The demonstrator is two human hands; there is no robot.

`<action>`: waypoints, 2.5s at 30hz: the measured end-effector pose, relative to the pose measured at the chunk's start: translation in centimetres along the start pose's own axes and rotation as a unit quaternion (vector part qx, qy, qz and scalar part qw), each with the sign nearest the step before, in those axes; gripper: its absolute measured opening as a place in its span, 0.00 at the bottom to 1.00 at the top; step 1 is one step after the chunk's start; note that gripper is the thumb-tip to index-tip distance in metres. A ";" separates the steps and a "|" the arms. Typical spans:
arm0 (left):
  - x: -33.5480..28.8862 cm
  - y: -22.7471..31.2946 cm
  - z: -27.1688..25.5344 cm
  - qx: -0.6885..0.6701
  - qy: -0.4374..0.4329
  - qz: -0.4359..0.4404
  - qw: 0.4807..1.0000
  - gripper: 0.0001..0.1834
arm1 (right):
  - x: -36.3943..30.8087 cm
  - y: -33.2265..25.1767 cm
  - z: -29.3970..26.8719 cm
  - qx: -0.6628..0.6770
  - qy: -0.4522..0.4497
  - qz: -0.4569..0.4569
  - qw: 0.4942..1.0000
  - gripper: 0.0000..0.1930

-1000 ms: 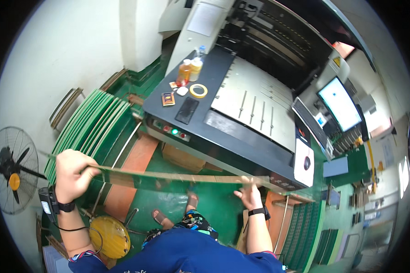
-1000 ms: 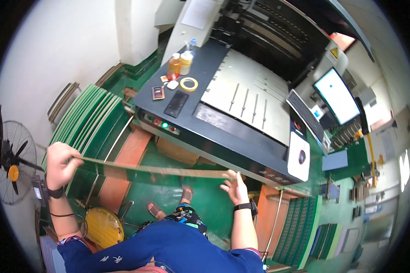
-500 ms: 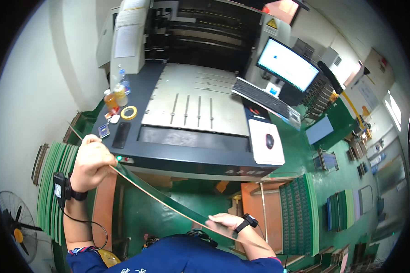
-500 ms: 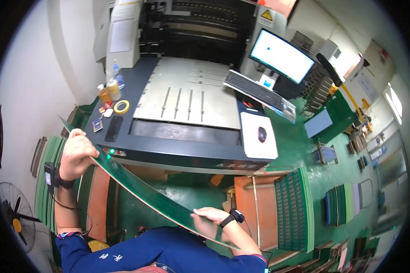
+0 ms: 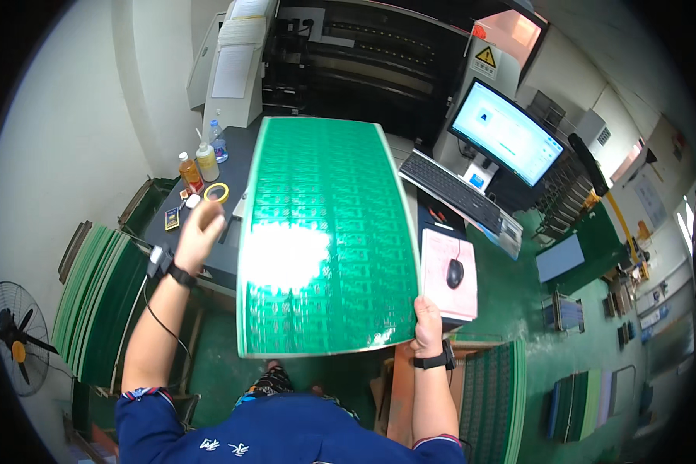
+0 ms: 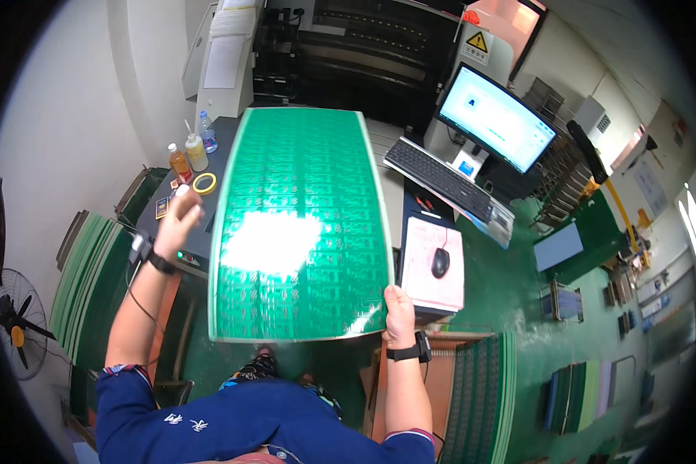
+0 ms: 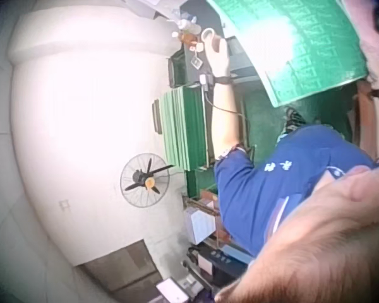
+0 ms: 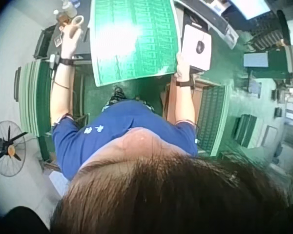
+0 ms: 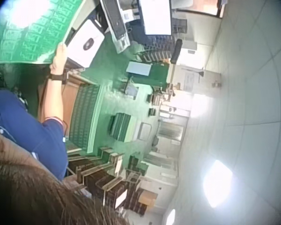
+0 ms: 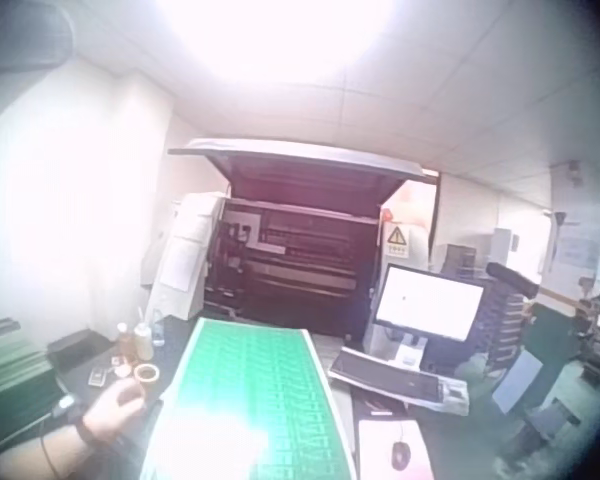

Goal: Operating a large flatbed printer to print on circuit boards or similar panels.

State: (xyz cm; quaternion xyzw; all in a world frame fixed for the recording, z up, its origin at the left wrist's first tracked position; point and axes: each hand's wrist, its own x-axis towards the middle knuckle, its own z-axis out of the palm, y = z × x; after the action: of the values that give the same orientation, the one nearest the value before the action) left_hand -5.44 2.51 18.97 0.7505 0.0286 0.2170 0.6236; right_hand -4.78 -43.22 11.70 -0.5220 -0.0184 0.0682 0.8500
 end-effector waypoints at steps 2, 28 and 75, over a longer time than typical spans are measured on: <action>-2.8 -3.5 2.1 -0.261 -0.121 -0.247 0.925 0.24 | 1.7 -0.6 0.3 -0.057 0.032 -0.042 0.997 0.13; 14.2 -21.0 7.7 -0.057 0.017 -0.212 0.976 0.17 | 29.9 5.7 9.4 -0.216 0.072 0.074 0.971 0.11; 15.6 -24.9 9.7 0.500 -0.130 0.024 0.856 0.24 | 23.8 15.8 5.4 -0.710 -0.168 -0.199 0.654 0.20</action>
State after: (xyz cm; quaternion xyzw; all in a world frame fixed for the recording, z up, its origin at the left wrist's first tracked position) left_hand 17.79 3.96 -1.41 0.9830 0.0338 0.0892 0.1570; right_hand 16.69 -28.16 -0.86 -0.9300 -0.3072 -0.0497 0.1956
